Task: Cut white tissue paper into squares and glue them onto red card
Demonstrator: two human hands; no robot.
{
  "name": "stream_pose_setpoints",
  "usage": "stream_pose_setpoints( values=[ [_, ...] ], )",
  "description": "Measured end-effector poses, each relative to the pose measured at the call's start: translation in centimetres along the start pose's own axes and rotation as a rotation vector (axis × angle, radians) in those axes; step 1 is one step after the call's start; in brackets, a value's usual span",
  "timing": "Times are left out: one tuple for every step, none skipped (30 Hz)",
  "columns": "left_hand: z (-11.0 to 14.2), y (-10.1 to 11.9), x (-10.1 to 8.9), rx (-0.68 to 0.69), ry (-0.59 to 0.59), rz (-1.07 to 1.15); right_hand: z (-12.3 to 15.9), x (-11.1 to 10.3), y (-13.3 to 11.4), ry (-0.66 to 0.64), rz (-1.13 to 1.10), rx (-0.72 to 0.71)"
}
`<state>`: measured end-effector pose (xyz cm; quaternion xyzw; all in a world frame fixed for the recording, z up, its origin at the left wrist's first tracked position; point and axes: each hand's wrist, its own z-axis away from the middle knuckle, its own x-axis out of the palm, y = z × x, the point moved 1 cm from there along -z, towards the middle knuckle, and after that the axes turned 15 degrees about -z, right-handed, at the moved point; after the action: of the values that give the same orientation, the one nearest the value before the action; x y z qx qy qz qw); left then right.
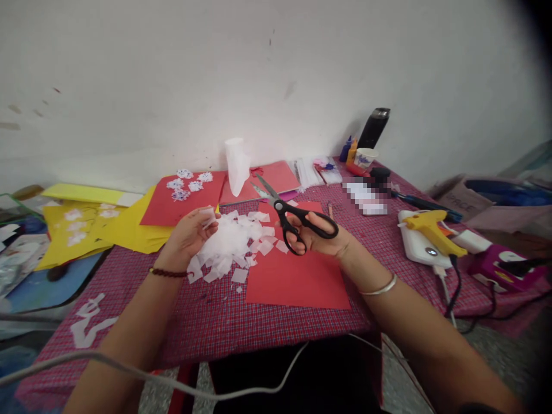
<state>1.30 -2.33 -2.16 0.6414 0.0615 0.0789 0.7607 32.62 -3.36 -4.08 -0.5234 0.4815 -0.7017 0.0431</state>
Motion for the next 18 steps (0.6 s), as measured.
stream_pose_setpoints(
  values=[
    [-0.4, 0.2, 0.4, 0.022, -0.024, -0.045, 0.3, 0.0, -0.5, 0.004, 0.016, -0.020],
    [-0.8, 0.3, 1.0, 0.052, -0.056, -0.112, 0.6, 0.0, -0.9, 0.005, 0.034, -0.040],
    [-1.2, 0.3, 1.6, 0.080, -0.093, -0.190, 0.9, 0.0, -1.3, 0.009, 0.057, -0.063],
    [-1.6, 0.3, 2.3, 0.101, -0.131, -0.264, 1.3, -0.1, -1.8, 0.021, 0.085, -0.090],
    [-1.9, 0.3, 3.0, 0.125, -0.157, -0.343, 1.6, -0.3, -2.2, 0.041, 0.119, -0.116],
    [-2.1, 0.3, 3.6, 0.164, -0.160, -0.431, 2.0, -0.5, -2.6, 0.069, 0.161, -0.140],
    [-2.3, 0.4, 4.2, 0.224, -0.134, -0.519, 2.4, -0.6, -3.0, 0.100, 0.207, -0.158],
    [-2.3, 0.5, 4.7, 0.303, -0.086, -0.608, 2.8, -0.8, -3.3, 0.130, 0.252, -0.171],
    [-2.2, 0.7, 5.1, 0.396, -0.030, -0.698, 3.1, -1.0, -3.7, 0.157, 0.290, -0.177],
    [-2.1, 0.9, 5.4, 0.482, 0.015, -0.775, 3.4, -1.1, -4.0, 0.176, 0.318, -0.179],
    [-1.8, 1.0, 5.7, 0.546, 0.039, -0.824, 3.7, -1.2, -4.3, 0.190, 0.335, -0.183],
    [-1.6, 1.1, 5.9, 0.577, 0.041, -0.840, 3.8, -1.3, -4.5, 0.199, 0.342, -0.187],
    [-1.3, 1.2, 6.1, 0.585, 0.031, -0.846, 3.9, -1.4, -4.6, 0.204, 0.342, -0.191],
    [-1.0, 1.4, 6.2, 0.580, 0.012, -0.852, 4.0, -1.5, -4.7, 0.204, 0.336, -0.196],
    [-0.7, 1.6, 6.3, 0.567, -0.011, -0.860, 3.9, -1.5, -4.7, 0.198, 0.325, -0.200],
    [-0.3, 2.0, 6.4, 0.539, -0.032, -0.865, 3.9, -1.7, -4.6, 0.188, 0.312, -0.203],
    [0.3, 2.6, 6.3, 0.491, -0.058, -0.856, 3.7, -1.8, -4.5, 0.172, 0.295, -0.201],
    [1.0, 3.4, 6.2, 0.434, -0.087, -0.816, 3.5, -2.0, -4.3, 0.154, 0.276, -0.195]
  ],
)
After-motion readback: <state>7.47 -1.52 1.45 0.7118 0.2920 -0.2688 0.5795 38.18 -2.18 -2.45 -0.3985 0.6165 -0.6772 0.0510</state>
